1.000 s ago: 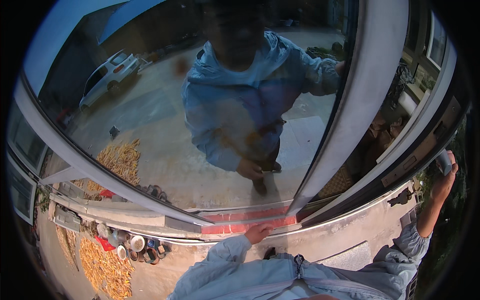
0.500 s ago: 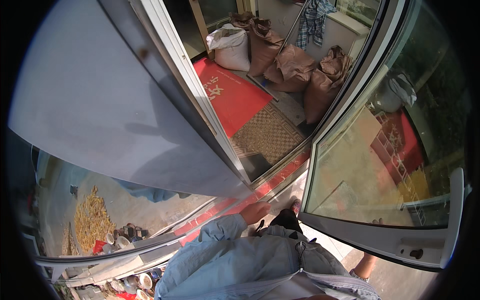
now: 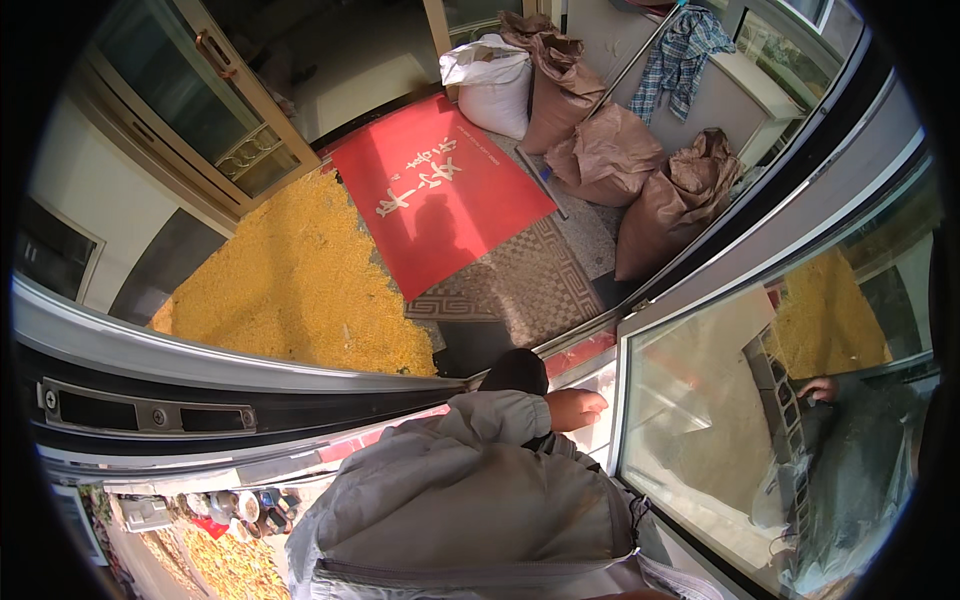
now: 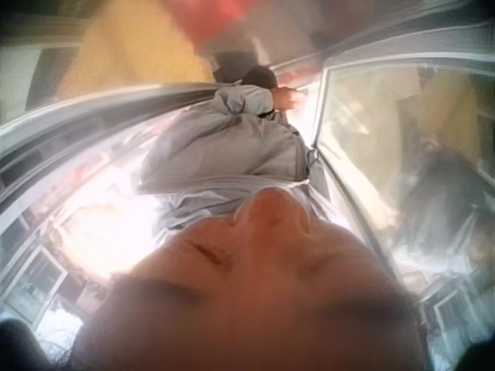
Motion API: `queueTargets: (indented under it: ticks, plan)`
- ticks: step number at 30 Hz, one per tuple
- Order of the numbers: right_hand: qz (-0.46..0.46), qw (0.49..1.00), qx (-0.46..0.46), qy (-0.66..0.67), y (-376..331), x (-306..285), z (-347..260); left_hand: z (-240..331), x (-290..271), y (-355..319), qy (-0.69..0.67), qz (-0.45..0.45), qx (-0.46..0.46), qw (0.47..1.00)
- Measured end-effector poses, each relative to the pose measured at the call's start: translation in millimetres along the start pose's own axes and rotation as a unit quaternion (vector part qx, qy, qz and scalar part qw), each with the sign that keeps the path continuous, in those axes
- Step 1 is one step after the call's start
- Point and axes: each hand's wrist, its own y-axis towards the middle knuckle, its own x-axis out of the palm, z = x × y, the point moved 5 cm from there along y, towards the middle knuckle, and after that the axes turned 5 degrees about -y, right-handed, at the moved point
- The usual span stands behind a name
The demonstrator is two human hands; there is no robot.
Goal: The person spreads corn kernels on a concrete surface outdoors, then moves indoors to spread kernels on a red mat inside a sunroom. The person uses both hands to distribute the kernels evenly across the surfaces.
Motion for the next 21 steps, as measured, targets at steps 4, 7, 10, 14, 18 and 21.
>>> queueTargets:
  ticks: [4, 7, 10, 14, 18, 21]
  plan:
    - [-0.017, 0.999, 0.022, -0.027, 46.6, 27.1, -31.5, 4.8, -56.6, 55.4, -0.011, 0.065, 0.03, 0.997]
    - [-0.029, 0.998, 0.045, -0.045, 88.7, 63.4, -48.9, -7.3, -119.0, 89.4, 0.028, 0.154, 0.093, 0.983]
    - [-0.04, 0.996, 0.054, -0.062, 141.1, 107.0, -77.3, -33.4, -189.0, 122.6, -0.026, 0.163, 0.027, 0.986]
    - [-0.04, 0.993, 0.068, -0.083, 211.3, 178.7, -125.6, -98.7, -289.3, 112.7, -0.034, 0.219, -0.064, 0.973]
    - [-0.023, 0.993, 0.051, -0.107, 251.0, 249.3, -223.6, -92.9, -417.5, 70.4, -0.07, 0.293, -0.144, 0.942]
    - [-0.013, 0.991, 0.034, -0.131, 263.1, 291.7, -297.4, -60.2, -513.6, 29.5, -0.104, 0.387, -0.175, 0.899]
